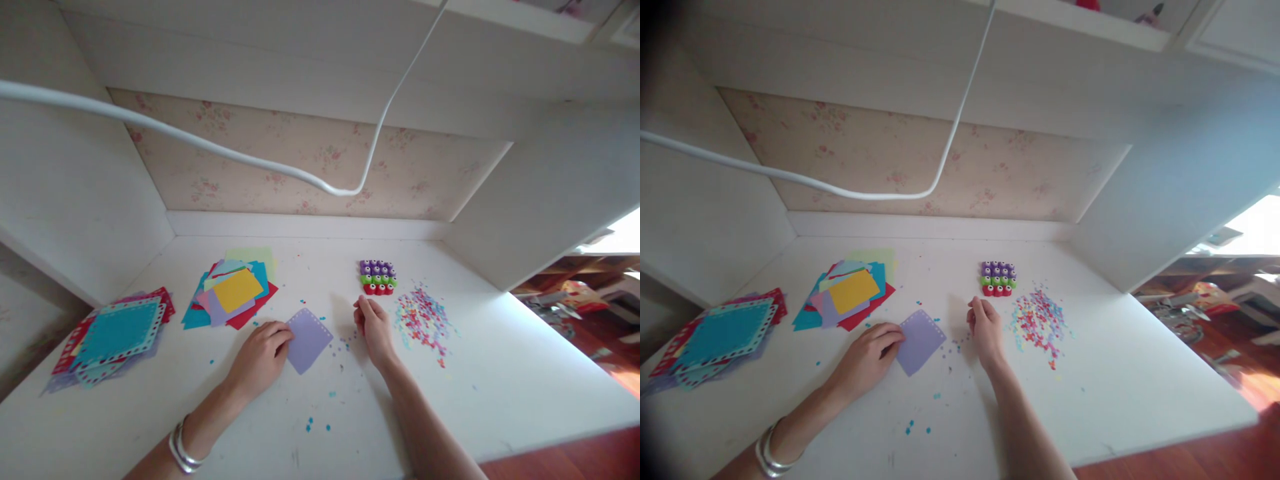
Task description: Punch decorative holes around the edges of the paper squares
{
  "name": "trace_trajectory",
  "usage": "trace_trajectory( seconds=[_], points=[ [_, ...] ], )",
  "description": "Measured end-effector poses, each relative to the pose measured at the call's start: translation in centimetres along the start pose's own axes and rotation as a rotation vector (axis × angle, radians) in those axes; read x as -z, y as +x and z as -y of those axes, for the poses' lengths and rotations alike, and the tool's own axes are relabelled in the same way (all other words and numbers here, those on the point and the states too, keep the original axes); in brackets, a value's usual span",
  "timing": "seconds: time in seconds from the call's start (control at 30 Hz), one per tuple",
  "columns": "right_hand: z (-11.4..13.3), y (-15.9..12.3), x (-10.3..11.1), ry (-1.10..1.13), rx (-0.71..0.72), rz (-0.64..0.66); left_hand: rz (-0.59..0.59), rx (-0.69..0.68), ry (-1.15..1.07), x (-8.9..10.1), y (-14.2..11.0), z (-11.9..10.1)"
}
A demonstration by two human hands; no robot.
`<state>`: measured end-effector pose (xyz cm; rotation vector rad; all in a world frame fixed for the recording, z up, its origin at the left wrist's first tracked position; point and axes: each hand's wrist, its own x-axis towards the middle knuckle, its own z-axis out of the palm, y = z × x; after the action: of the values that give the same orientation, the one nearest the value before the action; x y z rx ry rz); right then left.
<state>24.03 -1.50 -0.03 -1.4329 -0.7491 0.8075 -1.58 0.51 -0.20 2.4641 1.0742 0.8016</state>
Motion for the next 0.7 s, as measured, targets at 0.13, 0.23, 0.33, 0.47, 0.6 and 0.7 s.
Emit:
trace_trajectory(
  seconds=[0.13, 0.23, 0.33, 0.47, 0.6, 0.7],
  points=[
    [0.8, 1.4, 1.8, -0.035, 0.102, -0.066, 0.036, -0.006, 0.025, 0.5, 0.9, -1.4],
    [1.6, 4.5, 4.5, -0.1, 0.183, -0.175, 0.061, -0.027, 0.032, 0.3, 3.0, -3.6],
    [1.9, 8.7, 7.3, -0.188, 0.208, -0.265, 0.119, -0.079, 0.082, -1.3, 6.5, -5.9],
    [1.0, 13.9, 9.2, -0.329, 0.181, -0.319, 0.242, -0.044, 0.163, -6.1, 12.2, -7.4],
    [-0.7, 17.3, 9.6, -0.436, 0.137, -0.323, 0.276, 0.008, 0.167, -10.9, 16.6, -7.2],
    [-1.9, 18.8, 9.6, -0.495, 0.138, -0.316, 0.284, 0.035, 0.173, -13.0, 18.7, -7.0]
  ],
)
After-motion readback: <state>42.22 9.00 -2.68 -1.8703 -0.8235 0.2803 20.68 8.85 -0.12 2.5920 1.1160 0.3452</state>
